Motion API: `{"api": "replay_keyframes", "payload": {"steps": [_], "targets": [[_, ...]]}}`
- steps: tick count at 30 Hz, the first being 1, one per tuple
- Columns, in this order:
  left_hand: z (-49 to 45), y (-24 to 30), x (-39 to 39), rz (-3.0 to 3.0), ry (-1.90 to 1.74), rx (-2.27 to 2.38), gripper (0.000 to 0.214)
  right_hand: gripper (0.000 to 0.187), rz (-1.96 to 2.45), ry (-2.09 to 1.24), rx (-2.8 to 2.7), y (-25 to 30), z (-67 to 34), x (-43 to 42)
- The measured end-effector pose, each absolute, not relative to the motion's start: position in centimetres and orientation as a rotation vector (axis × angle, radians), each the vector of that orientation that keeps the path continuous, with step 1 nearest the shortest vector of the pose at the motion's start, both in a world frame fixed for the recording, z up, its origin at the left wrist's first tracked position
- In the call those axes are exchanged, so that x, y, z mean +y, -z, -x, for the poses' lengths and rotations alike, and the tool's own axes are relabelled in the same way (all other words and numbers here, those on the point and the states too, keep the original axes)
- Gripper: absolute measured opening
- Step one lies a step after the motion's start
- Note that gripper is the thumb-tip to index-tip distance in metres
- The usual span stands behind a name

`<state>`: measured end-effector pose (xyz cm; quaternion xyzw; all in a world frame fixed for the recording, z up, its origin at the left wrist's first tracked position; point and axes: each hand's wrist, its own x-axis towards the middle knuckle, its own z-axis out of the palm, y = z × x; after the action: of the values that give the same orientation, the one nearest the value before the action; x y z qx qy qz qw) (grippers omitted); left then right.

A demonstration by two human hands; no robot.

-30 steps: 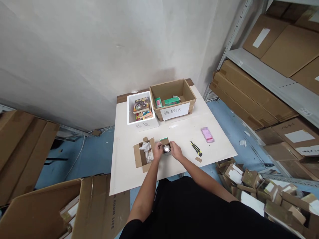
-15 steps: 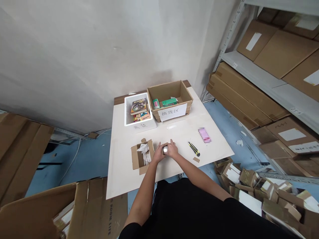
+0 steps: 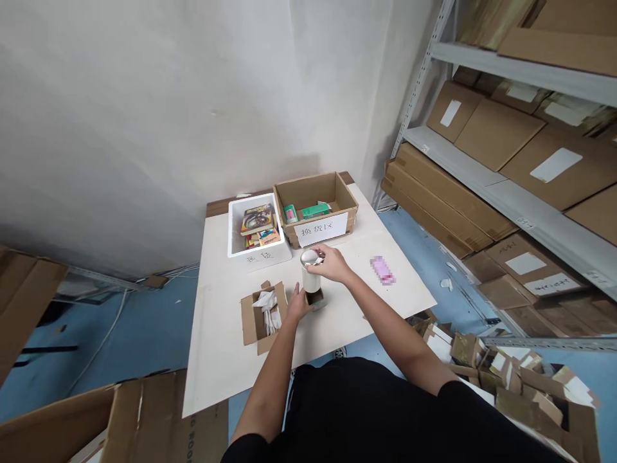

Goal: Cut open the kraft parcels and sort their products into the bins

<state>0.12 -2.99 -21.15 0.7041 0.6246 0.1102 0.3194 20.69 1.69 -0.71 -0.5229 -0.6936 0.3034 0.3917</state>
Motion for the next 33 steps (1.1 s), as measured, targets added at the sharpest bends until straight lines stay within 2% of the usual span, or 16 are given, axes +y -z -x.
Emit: {"api": "replay_keyframes", "payload": {"steps": [3, 5, 9, 12, 15, 22, 25, 28, 30, 33], "targets": [[0.6, 18.4, -3.2, -1.785, -0.391, 1.600, 0.138, 0.045, 1.243, -0.770, -1.739, -3.3, -21.3, 2.3], [1.1, 15.3, -3.0, -1.718, -0.604, 1.533, 0.144, 0.046, 1.211, -0.772, -1.725, -5.1, -21.5, 2.2], [0.7, 6.3, -2.5, -1.555, -1.070, 1.316, 0.118, 0.054, 1.215, -0.805, -1.692, -7.4, -20.9, 1.3], [-1.0, -0.2, -2.2, -1.613, -1.198, 1.249, 0.123, 0.071, 1.246, -0.896, -1.640, -8.2, -19.8, 0.9], [-2.1, -4.1, -1.9, -1.534, -1.280, 1.341, 0.117, 0.087, 1.142, -1.075, -1.495, -7.6, -19.3, 0.9], [-0.6, -7.6, -1.7, -1.246, -1.365, 1.135, 0.124, 0.127, 0.711, -1.680, -1.410, -3.0, -19.8, 0.2], [-0.7, -8.8, -1.1, -1.290, -1.363, 1.091, 0.121, 0.133, 0.787, -1.540, -1.365, -2.2, -19.0, -0.6], [-1.2, -9.4, -0.2, -1.311, -1.336, 1.130, 0.133, 0.138, 0.876, -1.357, -1.355, -2.4, -18.7, -1.2], [-1.5, -9.5, 0.3, -1.304, -1.311, 1.113, 0.139, 0.138, 0.800, -1.394, -1.394, -2.7, -18.9, -1.5], [-1.9, -9.3, 0.6, -1.319, -1.276, 1.026, 0.136, 0.135, 0.720, -1.463, -1.424, -2.9, -19.4, -1.8]]}}
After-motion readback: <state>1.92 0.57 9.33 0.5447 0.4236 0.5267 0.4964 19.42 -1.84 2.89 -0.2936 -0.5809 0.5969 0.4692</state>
